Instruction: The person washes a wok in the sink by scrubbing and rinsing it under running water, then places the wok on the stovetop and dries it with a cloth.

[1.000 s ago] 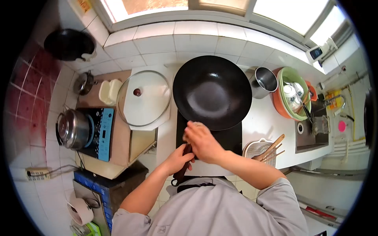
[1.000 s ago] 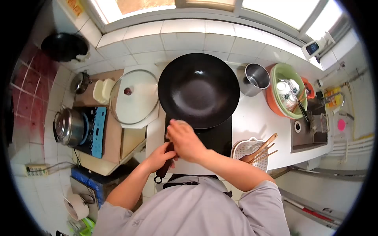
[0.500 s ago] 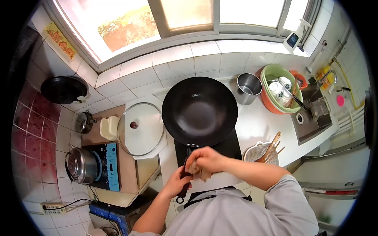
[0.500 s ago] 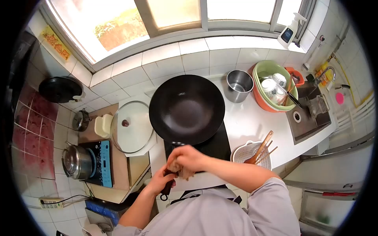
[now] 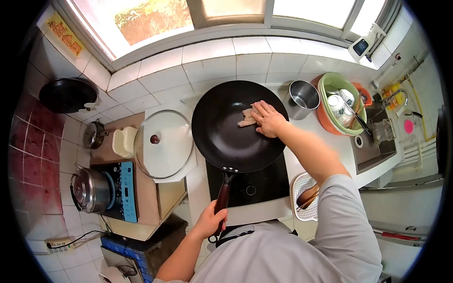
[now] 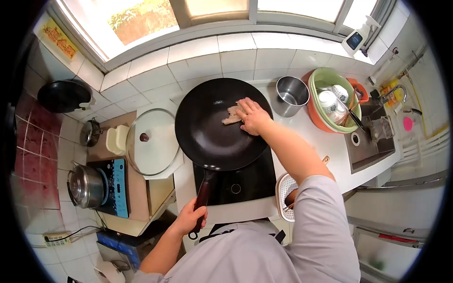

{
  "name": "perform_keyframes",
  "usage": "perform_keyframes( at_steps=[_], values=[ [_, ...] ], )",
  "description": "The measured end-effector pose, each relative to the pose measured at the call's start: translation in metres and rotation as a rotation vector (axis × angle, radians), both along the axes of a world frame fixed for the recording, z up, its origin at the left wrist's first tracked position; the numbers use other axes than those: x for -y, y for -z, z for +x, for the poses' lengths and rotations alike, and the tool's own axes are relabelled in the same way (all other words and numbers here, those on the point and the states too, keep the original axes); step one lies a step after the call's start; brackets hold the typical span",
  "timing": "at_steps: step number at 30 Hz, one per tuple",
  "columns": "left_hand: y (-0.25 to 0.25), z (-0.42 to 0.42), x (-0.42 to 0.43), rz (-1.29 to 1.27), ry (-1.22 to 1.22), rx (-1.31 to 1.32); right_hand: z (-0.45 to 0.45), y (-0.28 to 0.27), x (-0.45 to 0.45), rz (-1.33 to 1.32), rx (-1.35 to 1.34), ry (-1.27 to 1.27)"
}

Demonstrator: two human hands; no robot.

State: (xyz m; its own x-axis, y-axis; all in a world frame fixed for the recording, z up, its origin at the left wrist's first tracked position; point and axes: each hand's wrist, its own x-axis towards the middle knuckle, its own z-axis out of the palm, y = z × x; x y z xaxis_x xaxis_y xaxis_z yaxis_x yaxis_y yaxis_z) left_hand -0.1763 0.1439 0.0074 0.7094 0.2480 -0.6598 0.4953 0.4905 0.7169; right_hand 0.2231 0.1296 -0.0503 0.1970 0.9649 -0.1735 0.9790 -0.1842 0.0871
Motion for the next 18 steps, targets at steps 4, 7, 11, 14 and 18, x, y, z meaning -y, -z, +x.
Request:
perform_keyframes(
  at_steps=[4, 7, 11, 14, 18],
  values=[
    [0.002, 0.000, 0.003, 0.023, -0.033, 0.018, -0.010, 0.020, 0.002, -0.126, 0.049, 0.002],
    [-0.001, 0.001, 0.004, 0.031, -0.063, 0.034, -0.046, -0.038, 0.021, -0.415, -0.035, -0.105],
    [-0.001, 0.000, 0.005, 0.023, -0.086, 0.023, -0.101, -0.095, 0.028, -0.541, -0.399, -0.123],
    [-0.001, 0.000, 0.004, 0.020, -0.066, 0.027, -0.114, -0.092, 0.017, -0.282, -0.860, -0.001],
    [0.001, -0.001, 0.002, 0.009, -0.043, 0.022, -0.093, -0.092, -0.022, 0.121, -1.196, 0.190]
  ],
)
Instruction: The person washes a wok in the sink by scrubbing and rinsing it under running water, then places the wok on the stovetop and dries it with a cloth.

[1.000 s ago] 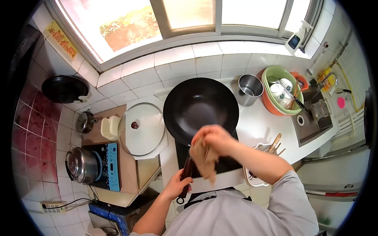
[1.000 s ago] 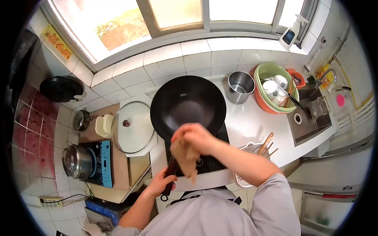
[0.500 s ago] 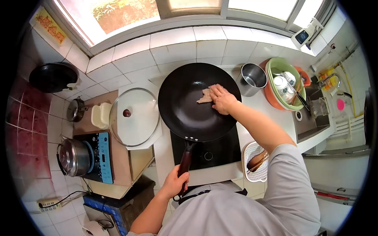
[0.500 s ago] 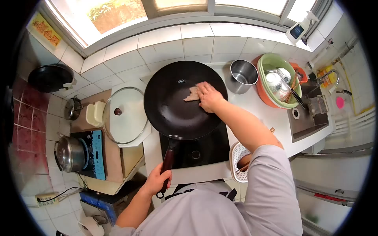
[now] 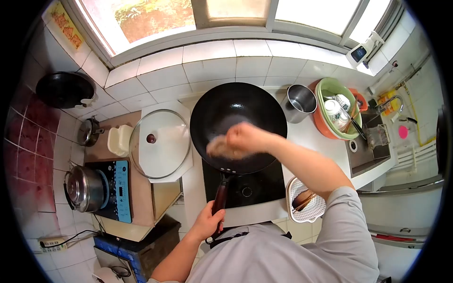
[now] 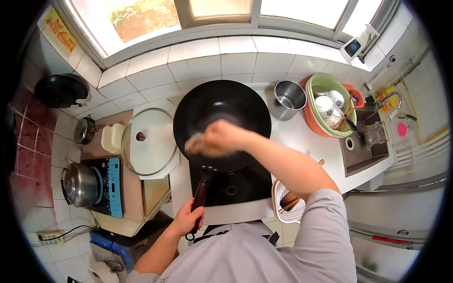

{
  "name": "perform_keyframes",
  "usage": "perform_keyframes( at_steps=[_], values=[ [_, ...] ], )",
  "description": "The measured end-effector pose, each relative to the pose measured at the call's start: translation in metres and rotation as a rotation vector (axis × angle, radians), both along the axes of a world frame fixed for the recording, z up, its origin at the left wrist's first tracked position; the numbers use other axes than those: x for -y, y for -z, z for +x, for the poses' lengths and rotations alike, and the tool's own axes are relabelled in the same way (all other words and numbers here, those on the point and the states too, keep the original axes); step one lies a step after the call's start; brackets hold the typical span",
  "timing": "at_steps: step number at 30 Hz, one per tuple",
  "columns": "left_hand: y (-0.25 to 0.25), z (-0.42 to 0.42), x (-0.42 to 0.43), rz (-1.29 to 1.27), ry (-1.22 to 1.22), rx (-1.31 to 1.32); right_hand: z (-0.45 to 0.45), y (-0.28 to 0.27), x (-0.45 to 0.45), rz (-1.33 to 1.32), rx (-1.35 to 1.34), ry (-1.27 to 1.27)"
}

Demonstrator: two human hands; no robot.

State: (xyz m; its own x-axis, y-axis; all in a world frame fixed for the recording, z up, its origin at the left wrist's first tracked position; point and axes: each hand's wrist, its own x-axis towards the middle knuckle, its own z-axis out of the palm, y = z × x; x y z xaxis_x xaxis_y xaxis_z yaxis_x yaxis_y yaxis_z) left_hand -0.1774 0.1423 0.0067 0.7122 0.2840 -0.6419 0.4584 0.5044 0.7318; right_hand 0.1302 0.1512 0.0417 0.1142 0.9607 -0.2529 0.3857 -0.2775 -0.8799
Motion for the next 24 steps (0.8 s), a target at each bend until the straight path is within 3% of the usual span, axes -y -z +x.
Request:
perform_keyframes(
  at_steps=[2, 4, 6, 7, 8, 10, 11, 13, 14, 16, 19, 22, 24],
  values=[
    [0.001, 0.000, 0.001, 0.007, 0.016, -0.008, 0.038, 0.015, -0.028, 0.009, 0.043, 0.272],
    [0.001, 0.000, 0.000, 0.018, 0.023, -0.014, 0.084, 0.050, -0.039, -0.034, 0.783, 0.190],
    [-0.002, 0.001, 0.000, 0.013, 0.031, -0.024, 0.101, 0.110, -0.024, 0.042, 1.122, 0.061],
    [-0.002, 0.002, -0.001, 0.012, 0.037, -0.025, 0.085, 0.109, -0.021, -0.090, 1.045, -0.044],
    [-0.002, 0.002, -0.001, 0.008, 0.037, -0.029, 0.062, 0.112, -0.031, 0.047, 1.026, -0.023],
    [-0.003, 0.002, -0.001, -0.002, 0.047, -0.029, 0.044, 0.112, -0.035, 0.451, 0.673, -0.155],
    [-0.002, 0.002, -0.001, -0.008, 0.047, -0.020, 0.029, 0.108, -0.039, 0.493, 0.551, -0.213],
    [-0.003, 0.003, -0.001, 0.010, 0.045, -0.028, 0.002, 0.088, -0.032, 0.374, 0.394, -0.461],
    [-0.002, 0.002, 0.000, 0.016, 0.043, -0.034, -0.008, 0.110, -0.028, 0.271, 0.430, -0.485],
    [0.004, 0.000, 0.000, 0.038, 0.034, -0.003, -0.019, 0.069, 0.002, 0.050, 0.138, -0.420],
    [0.006, 0.000, 0.003, 0.071, 0.032, 0.035, -0.004, 0.040, 0.032, -0.206, 0.178, -0.516],
    [0.004, 0.004, 0.007, 0.003, -0.012, 0.030, 0.016, 0.034, 0.062, -0.144, 0.230, -0.465],
    [0.005, 0.005, 0.008, 0.003, 0.000, 0.035, 0.015, 0.000, 0.076, -0.209, 0.230, -0.367]
  ],
)
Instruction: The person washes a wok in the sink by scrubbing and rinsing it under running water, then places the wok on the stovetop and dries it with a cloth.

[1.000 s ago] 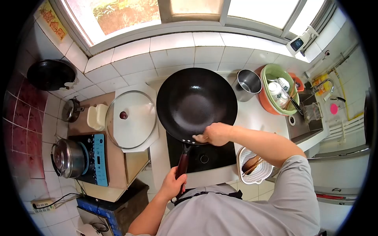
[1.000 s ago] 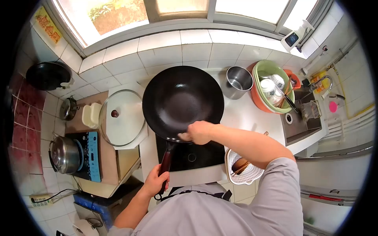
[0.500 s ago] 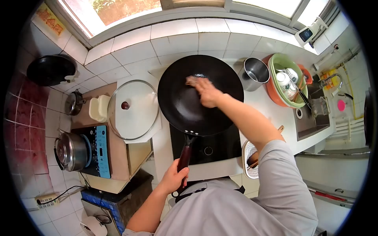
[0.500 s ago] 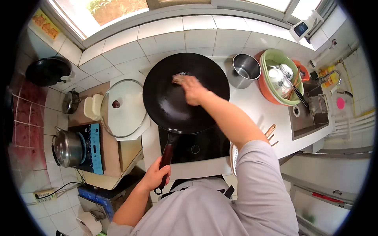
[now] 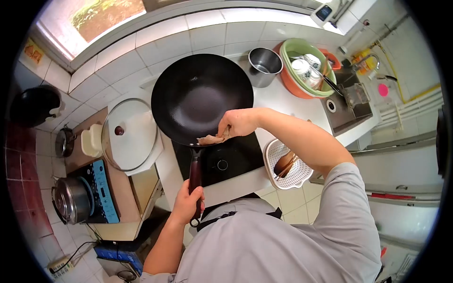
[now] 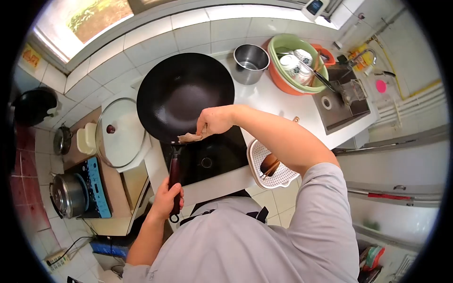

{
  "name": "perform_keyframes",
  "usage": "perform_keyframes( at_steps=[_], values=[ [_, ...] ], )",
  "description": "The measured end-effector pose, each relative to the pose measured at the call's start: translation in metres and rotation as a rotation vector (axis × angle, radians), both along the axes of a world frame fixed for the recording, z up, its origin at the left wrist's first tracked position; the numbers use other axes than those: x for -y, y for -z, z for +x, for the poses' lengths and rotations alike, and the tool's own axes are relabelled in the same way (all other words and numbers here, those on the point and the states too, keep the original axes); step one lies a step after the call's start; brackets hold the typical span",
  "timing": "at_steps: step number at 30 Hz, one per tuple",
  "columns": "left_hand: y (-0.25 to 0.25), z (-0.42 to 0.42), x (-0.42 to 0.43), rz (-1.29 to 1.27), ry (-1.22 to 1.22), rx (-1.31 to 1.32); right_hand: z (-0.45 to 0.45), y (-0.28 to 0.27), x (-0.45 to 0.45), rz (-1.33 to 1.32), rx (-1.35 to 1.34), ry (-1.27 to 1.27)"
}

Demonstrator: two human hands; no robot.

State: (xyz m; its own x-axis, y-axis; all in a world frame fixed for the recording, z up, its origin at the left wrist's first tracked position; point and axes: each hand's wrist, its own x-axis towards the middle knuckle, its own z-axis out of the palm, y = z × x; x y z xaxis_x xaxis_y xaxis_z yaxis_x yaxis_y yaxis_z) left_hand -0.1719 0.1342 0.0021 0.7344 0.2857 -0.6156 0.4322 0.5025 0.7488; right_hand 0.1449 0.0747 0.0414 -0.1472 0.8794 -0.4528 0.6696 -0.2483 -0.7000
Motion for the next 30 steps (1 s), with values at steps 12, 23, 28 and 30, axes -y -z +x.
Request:
perform_keyframes(
  at_steps=[12, 23, 28, 30],
  values=[
    [0.004, -0.008, -0.003, -0.065, -0.001, 0.006, -0.002, -0.008, 0.195, 0.125, -0.378, 0.847],
    [0.061, -0.075, 0.004, -0.122, -0.363, -0.147, 0.030, 0.016, 0.376, -0.106, -0.384, 1.261],
    [0.085, -0.089, 0.093, -0.232, -0.311, -0.418, 0.077, 0.073, 0.418, 0.046, -0.558, 1.373],
    [0.097, -0.069, 0.126, -0.230, -0.290, -0.321, 0.088, 0.088, 0.421, 0.021, -0.585, 1.393]
  ],
)
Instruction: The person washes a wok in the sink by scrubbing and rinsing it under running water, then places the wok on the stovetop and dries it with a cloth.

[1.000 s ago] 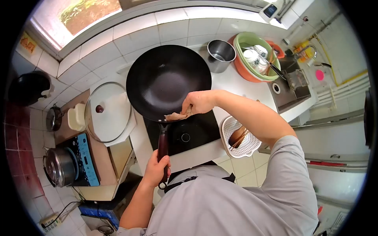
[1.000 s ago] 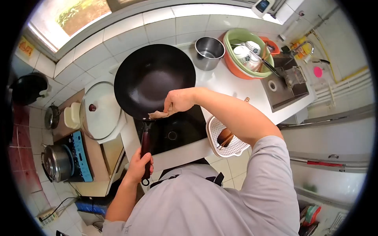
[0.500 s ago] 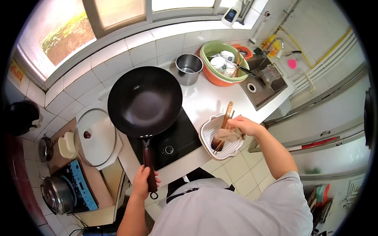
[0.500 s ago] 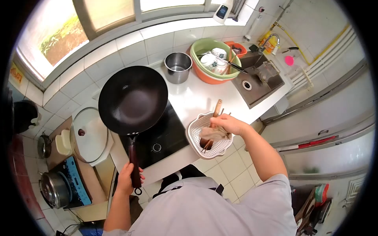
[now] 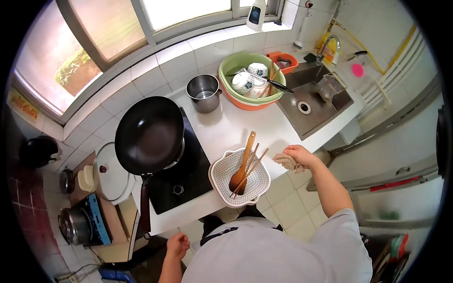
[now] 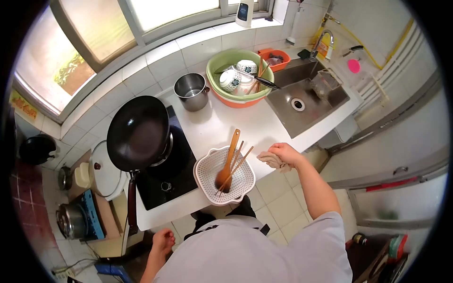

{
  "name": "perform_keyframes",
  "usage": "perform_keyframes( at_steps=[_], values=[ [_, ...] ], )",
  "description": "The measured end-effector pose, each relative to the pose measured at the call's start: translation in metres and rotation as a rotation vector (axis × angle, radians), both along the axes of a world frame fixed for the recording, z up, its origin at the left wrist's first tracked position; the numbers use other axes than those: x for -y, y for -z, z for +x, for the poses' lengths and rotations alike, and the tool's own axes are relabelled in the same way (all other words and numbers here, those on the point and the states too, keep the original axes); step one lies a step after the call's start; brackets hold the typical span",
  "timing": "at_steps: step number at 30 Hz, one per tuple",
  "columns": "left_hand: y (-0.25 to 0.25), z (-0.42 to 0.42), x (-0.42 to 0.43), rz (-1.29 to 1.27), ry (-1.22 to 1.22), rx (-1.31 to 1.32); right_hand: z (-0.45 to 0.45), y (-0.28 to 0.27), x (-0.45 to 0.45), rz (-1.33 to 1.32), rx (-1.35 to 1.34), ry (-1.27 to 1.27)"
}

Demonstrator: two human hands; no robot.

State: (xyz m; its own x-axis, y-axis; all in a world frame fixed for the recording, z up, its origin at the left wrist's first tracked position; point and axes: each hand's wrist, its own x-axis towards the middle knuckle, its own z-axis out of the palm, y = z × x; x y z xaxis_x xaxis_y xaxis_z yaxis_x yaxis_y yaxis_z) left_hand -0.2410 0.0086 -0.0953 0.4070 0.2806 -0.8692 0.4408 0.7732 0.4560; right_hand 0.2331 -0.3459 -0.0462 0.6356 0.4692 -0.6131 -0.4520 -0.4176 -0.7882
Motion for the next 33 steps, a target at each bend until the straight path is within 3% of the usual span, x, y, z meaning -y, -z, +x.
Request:
perform_keyframes(
  at_steps=[5, 9, 15, 20, 22, 25, 27, 29, 31, 33],
  values=[
    [-0.022, 0.101, 0.062, 0.382, 0.304, -0.002, 0.018, 0.034, -0.004, 0.156, -0.102, 0.069],
    [-0.023, 0.154, 0.089, 0.514, 0.276, 0.028, 0.021, 0.056, 0.002, 0.259, -0.117, 0.171],
    [0.006, 0.213, 0.099, 0.474, 0.336, 0.029, 0.014, 0.064, 0.029, 0.184, -0.143, 0.240],
    [-0.001, 0.243, 0.101, 0.778, 0.501, 0.039, 0.006, 0.076, 0.068, 0.022, -0.066, 0.256],
    [0.013, 0.240, 0.096, 1.001, 0.578, 0.132, 0.011, 0.094, 0.073, -0.021, 0.101, 0.242],
    [-0.001, 0.262, 0.099, 0.964, 0.558, 0.147, 0.032, 0.082, 0.050, -0.100, 0.334, 0.141],
    [-0.009, 0.277, 0.099, 1.017, 0.595, 0.157, 0.033, 0.040, 0.023, -0.321, 0.879, 0.074],
    [-0.009, 0.285, 0.096, 1.069, 0.639, 0.169, 0.035, -0.006, -0.003, -0.265, 1.289, -0.024],
    [0.002, 0.288, 0.094, 1.036, 0.682, 0.117, 0.020, -0.064, -0.044, 0.010, 1.313, -0.384],
    [-0.009, 0.297, 0.094, 0.868, 0.699, 0.070, 0.009, -0.045, -0.074, 0.062, 1.522, -0.833]
  ],
)
